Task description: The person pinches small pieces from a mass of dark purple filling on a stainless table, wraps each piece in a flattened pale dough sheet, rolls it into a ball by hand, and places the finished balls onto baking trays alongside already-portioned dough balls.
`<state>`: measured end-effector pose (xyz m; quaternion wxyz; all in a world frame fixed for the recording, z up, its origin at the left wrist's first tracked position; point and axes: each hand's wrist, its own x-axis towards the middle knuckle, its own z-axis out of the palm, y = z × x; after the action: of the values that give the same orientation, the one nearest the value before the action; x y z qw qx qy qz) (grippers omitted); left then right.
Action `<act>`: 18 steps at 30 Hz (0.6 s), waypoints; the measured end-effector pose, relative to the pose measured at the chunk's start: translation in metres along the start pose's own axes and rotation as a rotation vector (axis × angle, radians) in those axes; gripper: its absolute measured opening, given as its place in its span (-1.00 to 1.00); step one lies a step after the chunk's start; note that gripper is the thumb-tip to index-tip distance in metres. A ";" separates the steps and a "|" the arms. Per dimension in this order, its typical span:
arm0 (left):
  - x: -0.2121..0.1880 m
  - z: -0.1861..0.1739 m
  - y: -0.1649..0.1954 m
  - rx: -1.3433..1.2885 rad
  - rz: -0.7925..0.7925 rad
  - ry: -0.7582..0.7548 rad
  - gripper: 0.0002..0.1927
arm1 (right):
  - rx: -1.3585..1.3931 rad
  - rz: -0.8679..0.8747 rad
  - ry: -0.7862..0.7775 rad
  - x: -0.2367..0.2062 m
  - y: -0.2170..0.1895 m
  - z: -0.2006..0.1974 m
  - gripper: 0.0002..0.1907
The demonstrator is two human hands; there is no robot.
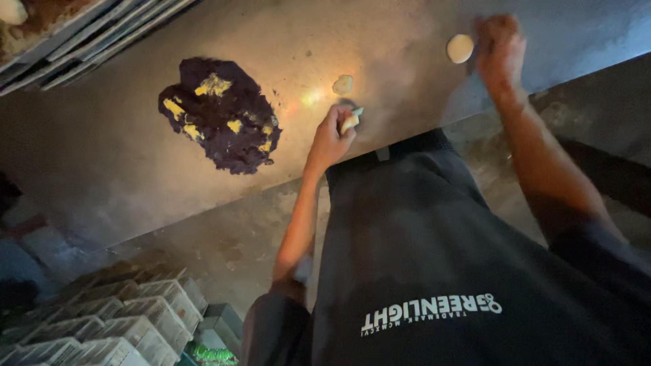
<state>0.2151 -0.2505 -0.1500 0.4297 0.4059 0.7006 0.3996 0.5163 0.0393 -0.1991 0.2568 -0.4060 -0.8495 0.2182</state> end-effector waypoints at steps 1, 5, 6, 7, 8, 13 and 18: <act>-0.002 -0.004 -0.004 -0.011 -0.067 -0.011 -0.49 | 0.016 0.034 0.002 0.005 0.000 0.000 -0.85; -0.010 -0.006 -0.022 -0.294 0.037 -0.085 -0.62 | 0.130 -0.191 -0.107 0.032 -0.013 0.014 -0.63; -0.013 -0.006 -0.025 -0.395 -0.035 -0.062 -0.65 | -0.022 -0.297 -0.169 0.039 -0.020 0.021 -0.51; -0.017 -0.004 -0.027 -0.499 -0.112 -0.041 -0.67 | -0.177 -0.401 -0.231 0.045 -0.025 0.026 -0.39; -0.022 -0.003 -0.027 -0.607 -0.191 -0.023 -0.70 | -0.109 -0.352 -0.258 0.053 -0.032 0.027 -0.47; -0.051 -0.010 -0.012 -0.839 -0.218 0.082 -0.70 | 0.184 -0.177 -0.484 0.054 -0.020 0.017 -0.49; -0.075 -0.016 -0.023 -1.018 -0.328 0.342 -0.62 | 0.018 -0.377 -0.490 -0.002 0.000 -0.016 -0.55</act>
<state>0.2175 -0.3308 -0.1447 0.5083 -0.0375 0.5328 0.6755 0.5273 0.0398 -0.1873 0.0839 -0.1745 -0.9445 0.2656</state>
